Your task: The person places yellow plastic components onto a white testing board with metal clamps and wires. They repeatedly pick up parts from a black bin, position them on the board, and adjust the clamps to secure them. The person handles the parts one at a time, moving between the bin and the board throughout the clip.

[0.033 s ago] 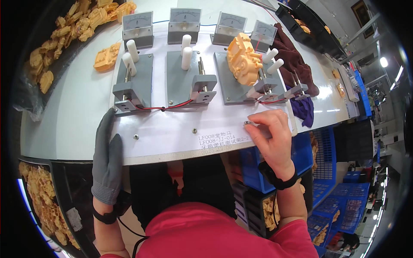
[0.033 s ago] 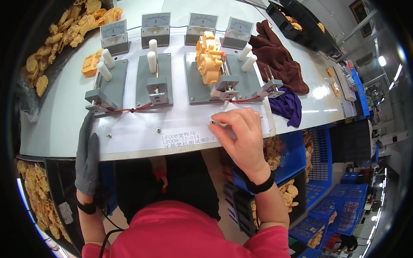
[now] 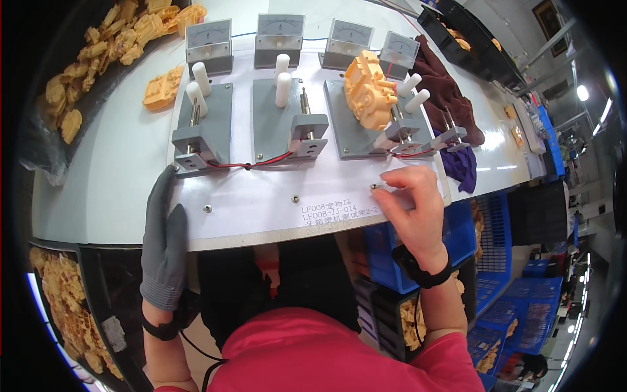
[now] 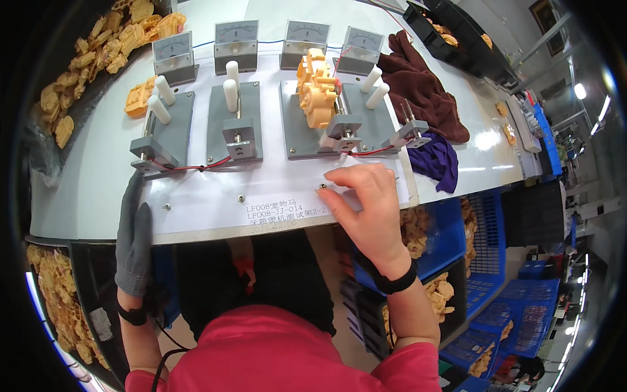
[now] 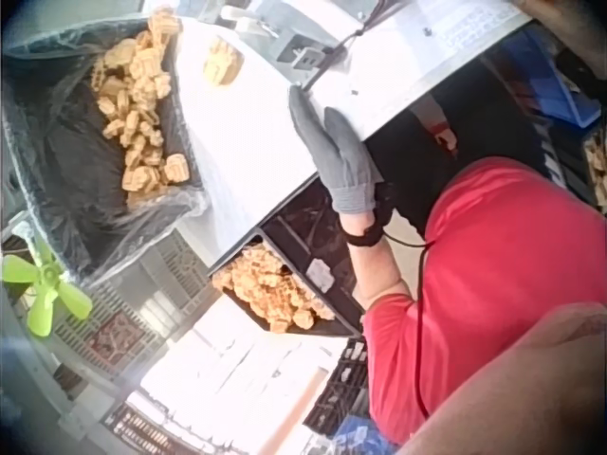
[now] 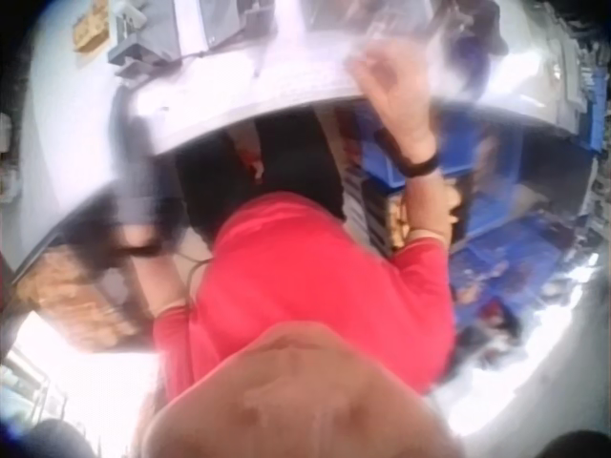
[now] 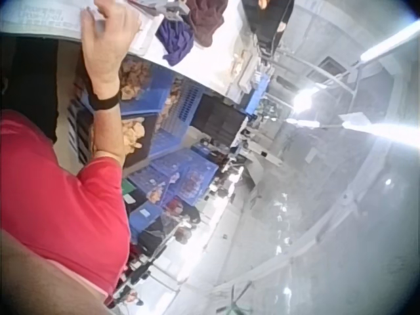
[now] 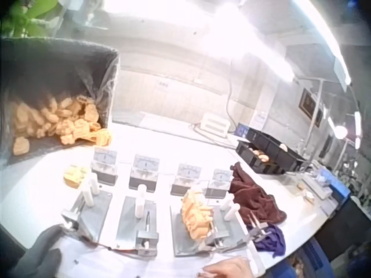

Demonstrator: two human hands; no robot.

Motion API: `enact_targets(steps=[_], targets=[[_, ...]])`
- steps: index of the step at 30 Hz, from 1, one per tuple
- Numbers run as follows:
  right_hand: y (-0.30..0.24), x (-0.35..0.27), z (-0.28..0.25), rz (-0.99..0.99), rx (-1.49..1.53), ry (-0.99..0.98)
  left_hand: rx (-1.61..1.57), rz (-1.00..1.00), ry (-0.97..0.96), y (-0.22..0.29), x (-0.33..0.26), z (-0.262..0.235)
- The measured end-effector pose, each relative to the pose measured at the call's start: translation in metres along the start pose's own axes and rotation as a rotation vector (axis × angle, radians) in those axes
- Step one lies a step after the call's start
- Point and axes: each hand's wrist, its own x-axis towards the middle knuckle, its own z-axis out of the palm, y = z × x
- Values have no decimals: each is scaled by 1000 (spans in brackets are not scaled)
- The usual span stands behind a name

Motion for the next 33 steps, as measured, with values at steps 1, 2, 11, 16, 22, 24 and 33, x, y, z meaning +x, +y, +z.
enact_targets(steps=[1, 2, 11, 16, 22, 24, 33], targets=[[-1, 0, -1, 61, 73, 23, -3, -4, 0, 1, 0, 0], [-3, 1, -3, 122, 146, 46, -6, -8, 0, 2, -1, 0], [1, 12, -4, 214, 459, 204, 3, 40, -8, -10, 0, 1], [1, 20, 1, 205, 495, 194, -12, 30, -61, -3, 3, -5], [-5, 23, 0, 140, 502, 205, 67, 98, 25, 31, 20, -49], [-3, 21, 0, 150, 514, 224, 106, 242, 6, 70, 36, -55], [-1, 22, -3, 113, 605, 210, 673, 889, -506, 206, 129, 33]])
